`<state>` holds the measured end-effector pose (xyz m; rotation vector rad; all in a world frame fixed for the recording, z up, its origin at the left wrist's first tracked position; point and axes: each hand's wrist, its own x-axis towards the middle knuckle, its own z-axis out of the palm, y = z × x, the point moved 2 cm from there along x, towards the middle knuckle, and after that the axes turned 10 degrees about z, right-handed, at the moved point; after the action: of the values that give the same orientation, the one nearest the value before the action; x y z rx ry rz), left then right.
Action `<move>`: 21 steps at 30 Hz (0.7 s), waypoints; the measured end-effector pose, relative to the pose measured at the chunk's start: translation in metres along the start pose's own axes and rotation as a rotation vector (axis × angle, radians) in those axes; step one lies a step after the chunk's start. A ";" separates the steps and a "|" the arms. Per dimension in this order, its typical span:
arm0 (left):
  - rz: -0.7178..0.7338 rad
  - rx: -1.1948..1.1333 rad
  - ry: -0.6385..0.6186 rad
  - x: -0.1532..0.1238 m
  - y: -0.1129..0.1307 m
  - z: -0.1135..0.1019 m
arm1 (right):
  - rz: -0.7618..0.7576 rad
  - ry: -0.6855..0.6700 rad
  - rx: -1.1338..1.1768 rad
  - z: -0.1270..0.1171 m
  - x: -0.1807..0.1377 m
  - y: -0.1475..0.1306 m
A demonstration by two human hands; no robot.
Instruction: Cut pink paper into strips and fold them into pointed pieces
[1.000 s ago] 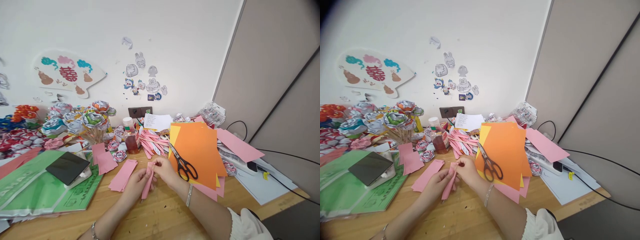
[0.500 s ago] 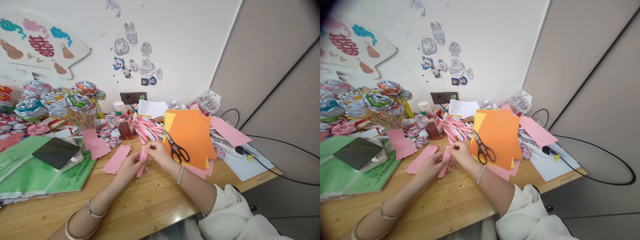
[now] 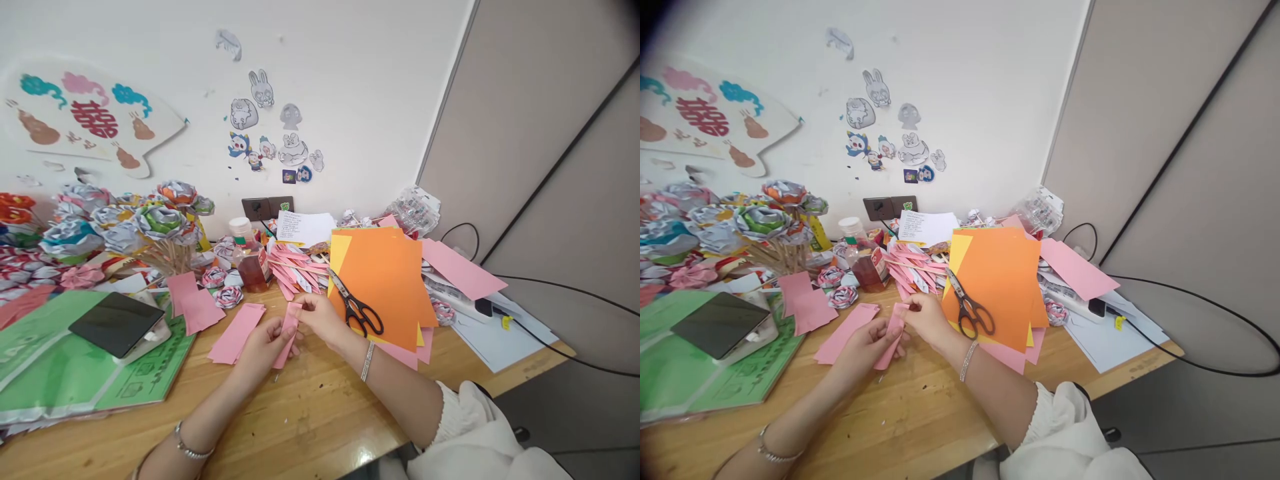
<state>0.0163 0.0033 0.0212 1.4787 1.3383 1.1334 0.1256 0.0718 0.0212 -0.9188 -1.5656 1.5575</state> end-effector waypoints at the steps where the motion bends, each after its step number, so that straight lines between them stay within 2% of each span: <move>1: 0.000 -0.003 -0.003 0.000 0.000 0.000 | 0.002 0.006 -0.001 0.000 0.000 0.000; 7: -0.026 -0.028 0.048 -0.001 0.007 0.000 | 0.011 -0.012 0.048 0.000 -0.001 -0.002; 21: -0.056 -0.028 0.068 0.001 0.007 0.003 | 0.066 -0.025 0.135 0.001 -0.002 -0.002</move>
<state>0.0207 0.0038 0.0272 1.3852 1.3965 1.1708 0.1256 0.0700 0.0234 -0.8868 -1.4402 1.7054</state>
